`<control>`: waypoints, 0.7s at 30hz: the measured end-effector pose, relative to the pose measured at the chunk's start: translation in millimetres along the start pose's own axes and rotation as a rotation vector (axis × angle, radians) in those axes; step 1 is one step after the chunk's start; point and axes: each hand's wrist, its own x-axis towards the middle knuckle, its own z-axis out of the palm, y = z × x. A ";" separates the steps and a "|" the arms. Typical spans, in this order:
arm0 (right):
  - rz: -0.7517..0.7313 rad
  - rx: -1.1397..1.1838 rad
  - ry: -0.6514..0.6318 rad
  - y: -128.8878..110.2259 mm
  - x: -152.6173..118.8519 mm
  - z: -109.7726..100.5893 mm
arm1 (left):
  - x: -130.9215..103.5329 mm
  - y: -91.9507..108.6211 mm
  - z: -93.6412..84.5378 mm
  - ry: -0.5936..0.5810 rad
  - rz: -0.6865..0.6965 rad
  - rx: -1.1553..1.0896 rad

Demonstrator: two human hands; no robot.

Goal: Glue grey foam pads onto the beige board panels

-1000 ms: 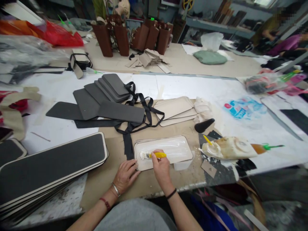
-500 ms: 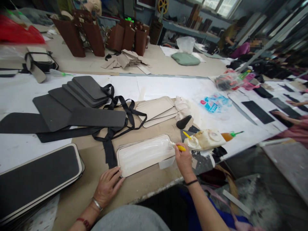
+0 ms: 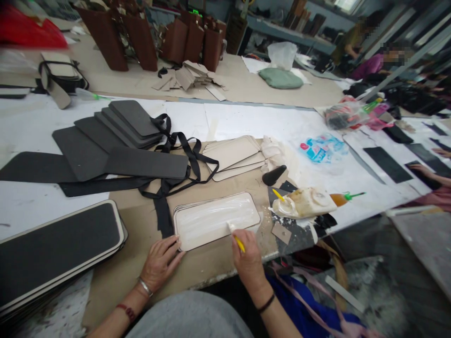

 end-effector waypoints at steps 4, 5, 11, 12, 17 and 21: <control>0.146 0.302 -0.072 -51.5 -6.0 37.2 | -1.4 -0.9 1.1 0.000 0.003 -0.002; 0.208 0.362 -0.082 -56.3 -5.4 43.6 | -1.8 -1.1 1.3 0.000 0.007 -0.003; 0.427 0.264 0.072 -0.8 5.9 21.5 | -2.5 -0.9 0.8 -0.014 -0.010 -0.005; 0.449 0.185 0.125 13.4 8.2 10.0 | -2.3 -0.6 0.6 -0.016 -0.015 -0.003; 0.505 -0.145 0.207 47.1 23.5 -36.2 | -1.3 0.8 -0.5 -0.034 -0.024 -0.007; 0.491 -0.135 0.190 41.7 54.0 -43.3 | -0.3 0.3 -3.1 -0.040 -0.034 -0.036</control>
